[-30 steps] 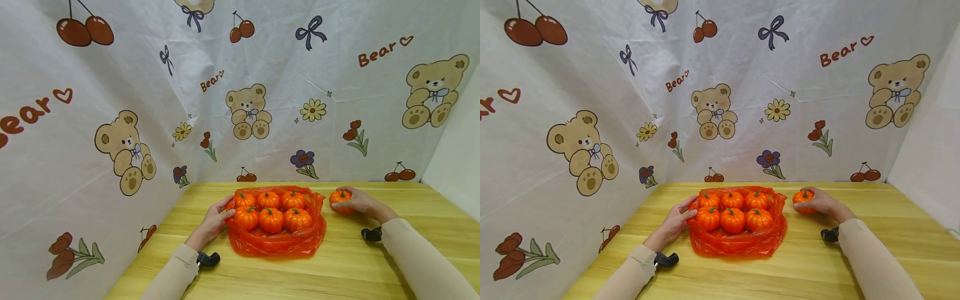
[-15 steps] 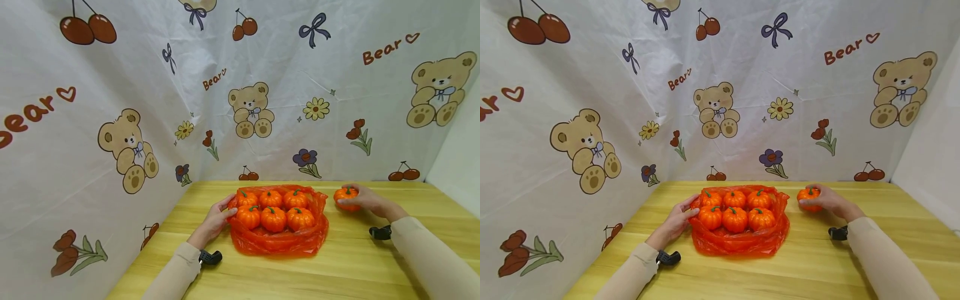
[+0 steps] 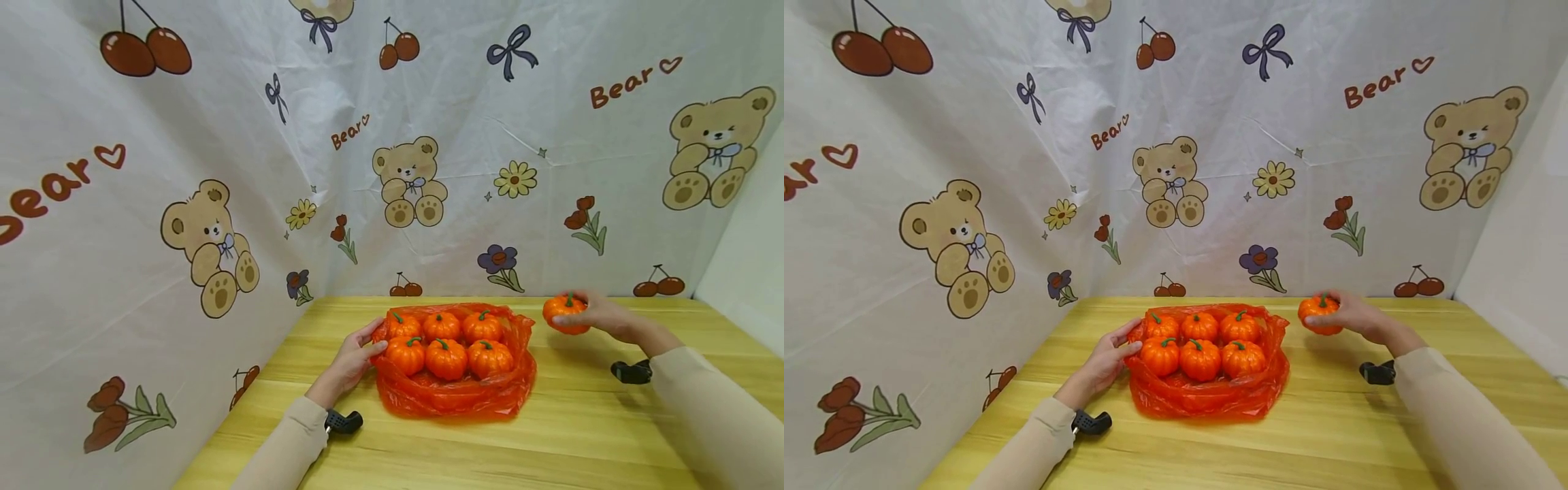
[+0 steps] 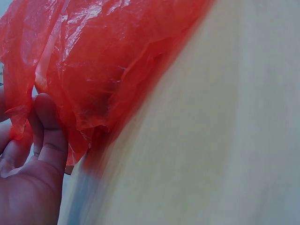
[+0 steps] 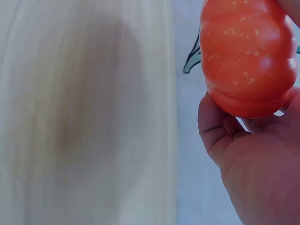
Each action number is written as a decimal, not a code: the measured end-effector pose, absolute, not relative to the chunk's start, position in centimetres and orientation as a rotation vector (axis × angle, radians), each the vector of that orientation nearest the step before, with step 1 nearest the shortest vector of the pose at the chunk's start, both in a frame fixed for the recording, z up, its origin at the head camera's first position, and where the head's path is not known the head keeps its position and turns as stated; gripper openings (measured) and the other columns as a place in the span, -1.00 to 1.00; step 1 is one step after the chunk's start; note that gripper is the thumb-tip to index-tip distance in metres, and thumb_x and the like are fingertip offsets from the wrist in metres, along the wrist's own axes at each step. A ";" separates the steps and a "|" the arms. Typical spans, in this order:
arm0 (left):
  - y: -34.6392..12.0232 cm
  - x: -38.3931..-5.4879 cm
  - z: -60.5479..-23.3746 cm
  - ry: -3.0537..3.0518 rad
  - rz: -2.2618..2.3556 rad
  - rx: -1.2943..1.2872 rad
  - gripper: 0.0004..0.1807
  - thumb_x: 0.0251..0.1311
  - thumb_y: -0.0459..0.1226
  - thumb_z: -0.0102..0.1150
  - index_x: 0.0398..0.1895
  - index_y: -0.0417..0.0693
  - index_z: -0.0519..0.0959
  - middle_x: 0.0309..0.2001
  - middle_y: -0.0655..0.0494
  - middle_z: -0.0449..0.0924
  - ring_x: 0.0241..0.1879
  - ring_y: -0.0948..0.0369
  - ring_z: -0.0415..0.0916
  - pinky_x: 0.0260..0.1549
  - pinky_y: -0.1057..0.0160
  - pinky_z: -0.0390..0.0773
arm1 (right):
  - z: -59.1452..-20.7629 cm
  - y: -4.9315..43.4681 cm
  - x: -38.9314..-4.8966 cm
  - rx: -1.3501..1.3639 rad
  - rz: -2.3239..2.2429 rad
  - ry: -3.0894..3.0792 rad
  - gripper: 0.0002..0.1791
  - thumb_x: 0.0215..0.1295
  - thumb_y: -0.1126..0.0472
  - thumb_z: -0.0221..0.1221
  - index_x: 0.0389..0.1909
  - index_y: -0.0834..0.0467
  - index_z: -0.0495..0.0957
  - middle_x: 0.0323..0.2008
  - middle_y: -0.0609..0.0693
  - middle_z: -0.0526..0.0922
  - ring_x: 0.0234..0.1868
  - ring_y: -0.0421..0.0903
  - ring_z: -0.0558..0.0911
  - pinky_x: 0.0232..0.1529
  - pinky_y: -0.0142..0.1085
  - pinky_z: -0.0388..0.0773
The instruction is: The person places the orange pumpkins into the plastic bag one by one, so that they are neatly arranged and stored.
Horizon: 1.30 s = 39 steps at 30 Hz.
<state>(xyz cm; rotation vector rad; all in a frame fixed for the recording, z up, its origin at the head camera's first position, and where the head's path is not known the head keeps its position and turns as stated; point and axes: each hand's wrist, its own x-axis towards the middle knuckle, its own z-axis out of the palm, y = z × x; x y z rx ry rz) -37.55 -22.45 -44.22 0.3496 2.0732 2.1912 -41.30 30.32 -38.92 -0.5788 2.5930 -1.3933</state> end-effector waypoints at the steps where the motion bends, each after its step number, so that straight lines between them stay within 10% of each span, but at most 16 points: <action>1: -22.4 -37.5 -44.2 2.071 2.192 0.349 -0.26 0.40 -0.39 0.22 0.61 -0.01 0.22 0.62 -0.18 0.09 0.53 -0.23 0.17 0.17 0.11 0.64 | -38.6 30.2 -41.2 -0.584 -1.395 2.583 -0.27 0.41 0.12 0.29 0.41 0.40 0.23 0.07 0.16 0.56 -0.05 -0.11 0.56 -0.06 -0.34 0.64; 39: -22.7 -37.6 -44.2 2.058 2.188 0.350 -0.25 0.41 -0.38 0.21 0.62 -0.02 0.19 0.62 -0.19 0.07 0.53 -0.25 0.17 0.18 0.10 0.63 | -30.7 18.8 -36.0 -0.798 -0.970 2.586 -0.15 0.17 -0.09 0.48 0.40 0.11 0.35 0.00 0.07 0.62 -0.03 -0.01 0.62 -0.03 -0.23 0.70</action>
